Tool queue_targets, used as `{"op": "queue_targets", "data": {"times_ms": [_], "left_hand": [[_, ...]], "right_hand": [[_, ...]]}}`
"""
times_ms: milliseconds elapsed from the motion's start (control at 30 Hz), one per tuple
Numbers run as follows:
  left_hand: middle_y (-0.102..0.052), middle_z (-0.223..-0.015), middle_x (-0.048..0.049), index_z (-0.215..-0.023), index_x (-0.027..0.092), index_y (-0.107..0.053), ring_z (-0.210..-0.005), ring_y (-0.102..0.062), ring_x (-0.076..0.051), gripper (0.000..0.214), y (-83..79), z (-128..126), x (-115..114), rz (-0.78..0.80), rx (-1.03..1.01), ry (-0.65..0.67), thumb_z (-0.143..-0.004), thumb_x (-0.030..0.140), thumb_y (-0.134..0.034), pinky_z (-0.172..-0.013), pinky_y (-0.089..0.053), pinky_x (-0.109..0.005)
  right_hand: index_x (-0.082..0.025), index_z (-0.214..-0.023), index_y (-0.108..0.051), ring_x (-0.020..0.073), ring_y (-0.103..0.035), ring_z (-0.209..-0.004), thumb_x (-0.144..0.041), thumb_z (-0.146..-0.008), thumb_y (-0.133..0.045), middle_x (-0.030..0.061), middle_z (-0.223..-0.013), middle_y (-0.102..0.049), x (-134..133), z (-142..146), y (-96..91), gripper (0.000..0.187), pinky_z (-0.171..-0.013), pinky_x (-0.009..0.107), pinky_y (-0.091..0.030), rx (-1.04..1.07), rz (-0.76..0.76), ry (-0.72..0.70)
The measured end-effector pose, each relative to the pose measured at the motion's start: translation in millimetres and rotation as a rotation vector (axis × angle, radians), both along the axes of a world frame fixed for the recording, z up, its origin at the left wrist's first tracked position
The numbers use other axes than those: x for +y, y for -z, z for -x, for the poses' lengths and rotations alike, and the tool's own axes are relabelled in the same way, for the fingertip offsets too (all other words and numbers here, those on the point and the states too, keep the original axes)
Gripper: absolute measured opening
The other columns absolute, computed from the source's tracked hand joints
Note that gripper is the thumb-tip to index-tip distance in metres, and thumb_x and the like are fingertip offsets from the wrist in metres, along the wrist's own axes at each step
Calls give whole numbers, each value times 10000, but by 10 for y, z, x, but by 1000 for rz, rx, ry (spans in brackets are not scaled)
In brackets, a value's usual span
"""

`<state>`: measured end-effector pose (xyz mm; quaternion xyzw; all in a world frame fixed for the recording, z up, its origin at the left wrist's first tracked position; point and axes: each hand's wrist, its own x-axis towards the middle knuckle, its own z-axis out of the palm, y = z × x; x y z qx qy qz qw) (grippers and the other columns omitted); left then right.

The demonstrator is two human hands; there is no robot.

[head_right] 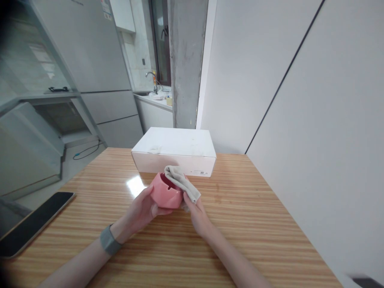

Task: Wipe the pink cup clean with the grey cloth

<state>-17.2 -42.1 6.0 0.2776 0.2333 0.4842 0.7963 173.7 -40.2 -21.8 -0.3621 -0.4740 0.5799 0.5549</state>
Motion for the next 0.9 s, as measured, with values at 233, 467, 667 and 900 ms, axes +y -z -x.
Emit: {"op": "queue_targets", "data": {"times_ms": [233, 467, 667, 900], "left_hand": [[-711, -1091, -148, -1360, 202, -482, -897, -713, -271, 470, 32, 78, 19, -47, 90, 122, -918, 331, -578, -783, -590, -456], [-613, -1286, -101, -1339, 275, -463, -1022, -659, -247, 639, 21, 46, -8, -89, 61, 74, -768, 215, -742, -760, -595, -355], [-595, -1254, -86, -1232, 250, -492, -1070, -614, -243, 600, -30, -5, -42, -136, 131, -53, -710, 157, -774, -736, -579, -302], [-552, -1314, -101, -1242, 250, -444, -1095, -598, -244, 658, -72, -29, -18, -157, 204, -210, -692, 173, -798, -769, -570, -324]], "right_hand": [[-323, -1313, -596, 289, -431, -1386, -524, -844, -659, 15, -1394, -603, 54, -86, 58, 515, -1210, 507, -193, -27, -21, 33], [-325, -1314, -596, 285, -423, -1391, -504, -870, -635, 0, -1408, -592, 33, -76, -64, 480, -1212, 495, -197, 12, -19, -27], [-332, -1329, -580, 275, -421, -1394, -494, -885, -619, -12, -1447, -551, 38, -40, -152, 475, -1212, 486, -200, 40, -39, -55], [-337, -1362, -546, 247, -348, -1441, -563, -854, -623, -3, -1457, -537, -42, 32, -129, 561, -1225, 473, -169, -42, -49, -12]]}}
